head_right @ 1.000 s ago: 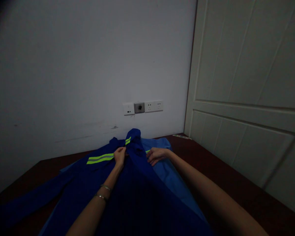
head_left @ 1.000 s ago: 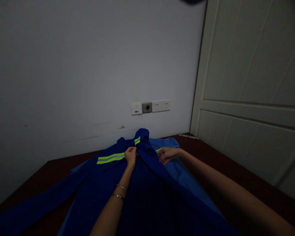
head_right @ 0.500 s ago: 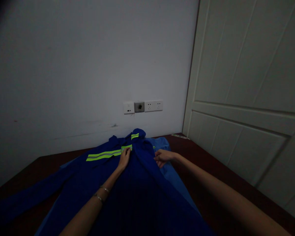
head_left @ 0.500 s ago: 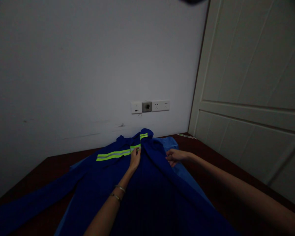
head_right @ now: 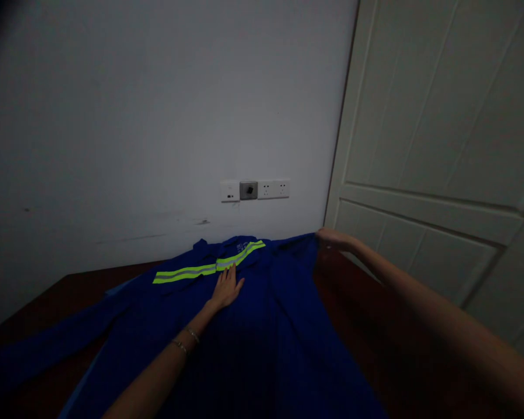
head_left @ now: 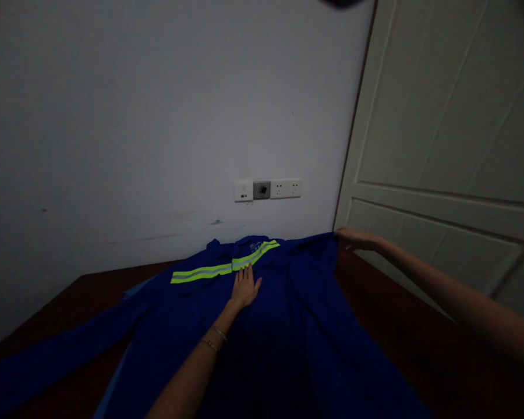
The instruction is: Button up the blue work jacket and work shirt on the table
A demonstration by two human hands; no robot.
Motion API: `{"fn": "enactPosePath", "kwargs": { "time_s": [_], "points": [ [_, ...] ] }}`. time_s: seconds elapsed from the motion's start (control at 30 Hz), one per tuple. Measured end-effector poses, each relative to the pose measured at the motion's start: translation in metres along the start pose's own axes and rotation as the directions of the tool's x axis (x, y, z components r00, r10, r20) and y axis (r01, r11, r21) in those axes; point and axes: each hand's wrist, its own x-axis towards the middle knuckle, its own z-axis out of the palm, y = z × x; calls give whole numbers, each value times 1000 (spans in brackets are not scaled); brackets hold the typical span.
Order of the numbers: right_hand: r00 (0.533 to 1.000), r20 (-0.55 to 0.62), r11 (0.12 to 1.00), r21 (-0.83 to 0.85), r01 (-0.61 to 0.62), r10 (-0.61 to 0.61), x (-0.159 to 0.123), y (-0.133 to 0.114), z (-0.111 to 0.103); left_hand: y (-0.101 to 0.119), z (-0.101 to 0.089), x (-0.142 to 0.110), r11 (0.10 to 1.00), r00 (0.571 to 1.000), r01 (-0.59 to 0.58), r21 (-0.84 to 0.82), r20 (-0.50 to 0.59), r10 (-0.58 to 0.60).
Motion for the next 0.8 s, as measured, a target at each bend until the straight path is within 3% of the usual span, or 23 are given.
{"fn": "enactPosePath", "kwargs": {
  "time_s": [0.1, 0.23, 0.33, 0.47, 0.57, 0.7, 0.8],
  "points": [
    [997, -61, 999, 24, -47, 48, 11, -4, -20, 1, -2, -1, 1000, 1000, 2, 14, 9, -2],
    [977, -204, 983, -160, -89, 56, 33, -16, -41, 2, -3, -1, 1000, 1000, 9, 24, 21, -9],
    [958, -283, 914, -399, -67, -53, 52, -30, -53, 0, 1, 0, 1000, 1000, 14, 14, 21, -14],
    [926, -246, 719, -694, 37, -285, 68, -56, -59, 1, -4, 6, 991, 997, 79, -108, 12, -78],
    [905, -189, 662, -739, 125, -381, 70, -78, -52, 14, -31, 22, 966, 978, 137, -219, -124, -167],
    [858, 11, 537, -776, 332, -514, 59, -103, -27, 57, -86, 58, 946, 939, -121, -301, -345, 11],
    [783, 152, 460, -735, 497, -603, 43, -117, -3, 97, -117, 82, 866, 898, -349, -360, -393, 198]
  ]
}}
